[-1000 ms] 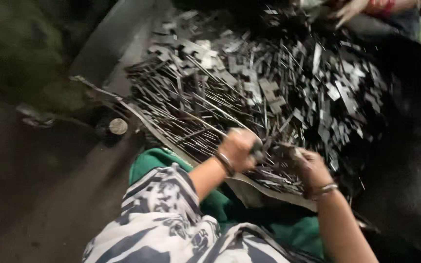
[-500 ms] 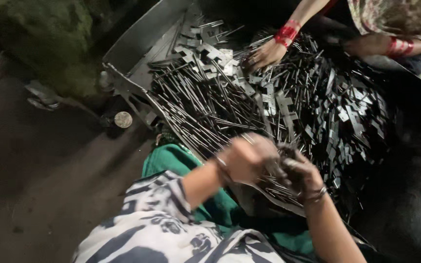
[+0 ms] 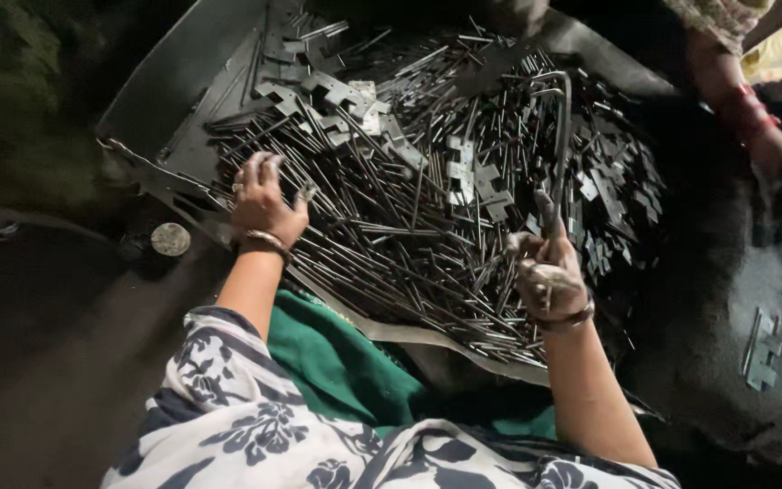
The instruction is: The person sorts through a large bin of metal hinges and thin metal rods by hand, picking up pieces and shifting them aside within the bin.
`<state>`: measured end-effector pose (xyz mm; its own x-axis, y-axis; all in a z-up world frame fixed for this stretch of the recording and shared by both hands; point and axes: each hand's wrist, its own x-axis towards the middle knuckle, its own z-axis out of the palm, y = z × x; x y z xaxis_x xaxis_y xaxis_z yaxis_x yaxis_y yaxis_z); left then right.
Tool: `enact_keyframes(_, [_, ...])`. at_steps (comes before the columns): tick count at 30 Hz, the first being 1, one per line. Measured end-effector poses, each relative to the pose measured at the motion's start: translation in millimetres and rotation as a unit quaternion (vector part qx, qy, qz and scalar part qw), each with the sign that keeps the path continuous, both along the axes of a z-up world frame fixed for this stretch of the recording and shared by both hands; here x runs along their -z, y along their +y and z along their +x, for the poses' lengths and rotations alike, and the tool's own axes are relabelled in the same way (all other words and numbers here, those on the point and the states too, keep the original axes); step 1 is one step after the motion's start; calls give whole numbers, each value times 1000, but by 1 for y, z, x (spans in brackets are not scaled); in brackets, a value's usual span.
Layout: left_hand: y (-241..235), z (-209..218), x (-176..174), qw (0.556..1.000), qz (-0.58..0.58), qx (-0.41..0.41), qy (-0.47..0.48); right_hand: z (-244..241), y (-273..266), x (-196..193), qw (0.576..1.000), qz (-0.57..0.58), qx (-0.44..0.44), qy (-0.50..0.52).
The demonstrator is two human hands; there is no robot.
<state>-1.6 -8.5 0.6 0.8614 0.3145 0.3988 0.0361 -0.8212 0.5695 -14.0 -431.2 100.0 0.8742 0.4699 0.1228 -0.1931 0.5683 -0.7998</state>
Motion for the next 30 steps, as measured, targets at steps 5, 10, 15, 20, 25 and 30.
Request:
enact_keyframes(5, [-1, -3, 1, 999, 46, -11, -14, 50, 25, 29, 840, -502, 152, -137])
enact_keyframes(10, [-5, -3, -1, 999, 20, -21, 31, 123, 95, 52, 562, -748, 88, -342])
enact_keyframes(15, [-6, -3, -2, 999, 17, -27, 0, 175, 195, 37, 428, -870, -23, -243])
enact_keyframes(20, [-8, 0, -4, 999, -18, -30, 26, 208, 242, 66, 430, -863, -43, -263])
enact_keyframes(25, [-6, 1, -3, 999, -21, -17, 18, 185, 242, 64, 405, -877, -108, -233])
enact_keyframes(30, [-6, 3, 0, 1000, -22, -18, 9, 130, 179, 11, 342, -908, -147, -195])
